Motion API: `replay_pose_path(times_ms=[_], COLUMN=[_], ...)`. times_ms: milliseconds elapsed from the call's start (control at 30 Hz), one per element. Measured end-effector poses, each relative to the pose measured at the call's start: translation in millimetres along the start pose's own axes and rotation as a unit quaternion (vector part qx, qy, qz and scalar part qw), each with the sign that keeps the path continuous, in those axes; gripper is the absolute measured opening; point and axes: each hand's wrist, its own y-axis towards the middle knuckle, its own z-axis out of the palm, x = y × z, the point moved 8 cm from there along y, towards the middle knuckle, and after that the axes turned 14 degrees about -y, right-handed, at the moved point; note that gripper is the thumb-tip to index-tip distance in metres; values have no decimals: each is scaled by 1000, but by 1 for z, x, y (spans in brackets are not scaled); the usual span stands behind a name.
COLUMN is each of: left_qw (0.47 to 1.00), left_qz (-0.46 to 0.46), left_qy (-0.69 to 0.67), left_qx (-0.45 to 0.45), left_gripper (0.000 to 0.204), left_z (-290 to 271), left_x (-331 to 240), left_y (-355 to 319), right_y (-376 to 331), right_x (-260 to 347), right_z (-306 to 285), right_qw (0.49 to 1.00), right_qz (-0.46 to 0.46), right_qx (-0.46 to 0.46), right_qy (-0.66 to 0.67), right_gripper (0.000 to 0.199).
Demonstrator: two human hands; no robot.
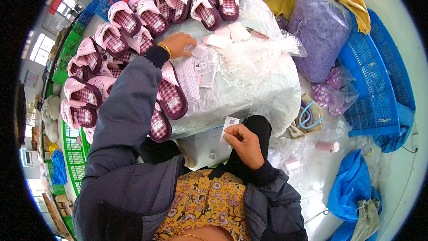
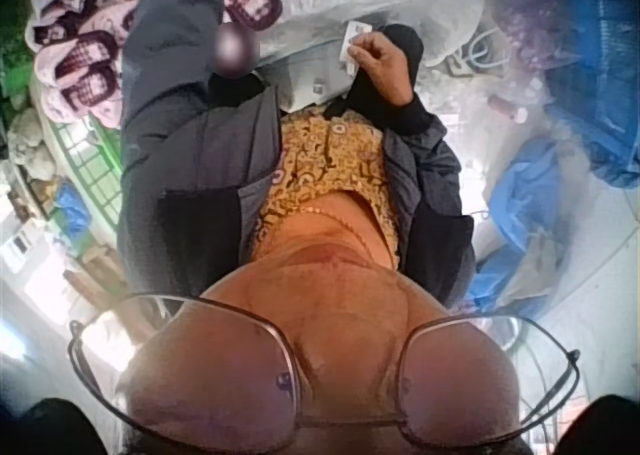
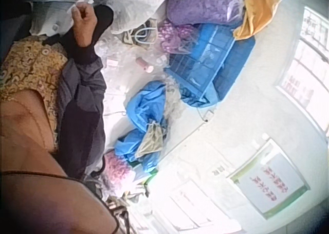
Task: The person repeatedly picks up pairs of pink and purple checkered slippers, attaches a white paper tag to each pair, and places them into a red basket. The process is repeated for multiple pairs throughout the clip.
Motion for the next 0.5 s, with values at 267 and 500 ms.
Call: replay_pose_path(times_ms=[267,500], left_qw=[995,991], left_qz=[-49,14], left_qy=[-54,-111], left_qx=[-71,-71], left_gripper=[31,26], left_z=[-18,2], left_x=[11,21], left_y=[-7,-7], right_y=[-1,-10], right_x=[5,13], right_z=[5,5], right_qw=[1000,1000], right_qz=[-10,-20], right_qx=[3,-5], right_qy=[-1,-1], right_gripper=[11,12])
